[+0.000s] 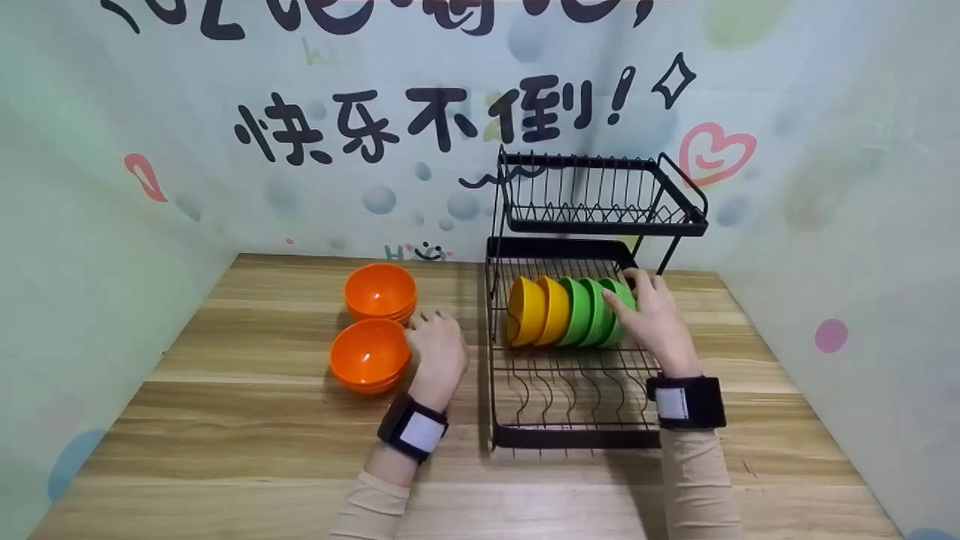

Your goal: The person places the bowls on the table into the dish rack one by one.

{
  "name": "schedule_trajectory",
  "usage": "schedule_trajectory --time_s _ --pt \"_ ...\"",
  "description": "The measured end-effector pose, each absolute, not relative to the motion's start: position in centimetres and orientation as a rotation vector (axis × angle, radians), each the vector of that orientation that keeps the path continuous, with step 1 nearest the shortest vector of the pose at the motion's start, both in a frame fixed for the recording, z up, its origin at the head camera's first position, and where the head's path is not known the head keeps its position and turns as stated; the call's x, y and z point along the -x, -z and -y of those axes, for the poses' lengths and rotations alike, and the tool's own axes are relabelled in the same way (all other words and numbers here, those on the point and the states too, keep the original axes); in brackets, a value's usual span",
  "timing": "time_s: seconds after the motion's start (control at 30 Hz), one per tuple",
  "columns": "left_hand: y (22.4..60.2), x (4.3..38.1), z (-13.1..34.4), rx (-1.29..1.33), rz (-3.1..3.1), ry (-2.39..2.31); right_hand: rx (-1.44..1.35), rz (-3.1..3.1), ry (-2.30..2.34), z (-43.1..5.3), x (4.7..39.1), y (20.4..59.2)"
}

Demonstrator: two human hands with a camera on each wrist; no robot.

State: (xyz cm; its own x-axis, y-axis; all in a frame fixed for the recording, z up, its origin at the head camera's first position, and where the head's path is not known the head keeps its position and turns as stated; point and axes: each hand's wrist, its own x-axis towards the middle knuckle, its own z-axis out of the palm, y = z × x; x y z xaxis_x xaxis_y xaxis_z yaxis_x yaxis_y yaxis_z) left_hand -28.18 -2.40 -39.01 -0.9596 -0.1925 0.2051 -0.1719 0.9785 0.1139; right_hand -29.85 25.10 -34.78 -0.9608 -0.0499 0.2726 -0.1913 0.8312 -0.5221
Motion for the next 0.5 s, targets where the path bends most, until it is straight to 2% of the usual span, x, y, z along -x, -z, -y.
schedule_trajectory --time_s 0.23,0.5 --pt "38.7 28.8 3.8 -0.563 2.950 0.313 -0.211 2.766 -0.812 -24.9 29.6 34.6" --pt "39.0 29.6 5.2 -0.554 3.081 0.357 -0.204 2.777 -0.784 -24.8 29.6 34.6"
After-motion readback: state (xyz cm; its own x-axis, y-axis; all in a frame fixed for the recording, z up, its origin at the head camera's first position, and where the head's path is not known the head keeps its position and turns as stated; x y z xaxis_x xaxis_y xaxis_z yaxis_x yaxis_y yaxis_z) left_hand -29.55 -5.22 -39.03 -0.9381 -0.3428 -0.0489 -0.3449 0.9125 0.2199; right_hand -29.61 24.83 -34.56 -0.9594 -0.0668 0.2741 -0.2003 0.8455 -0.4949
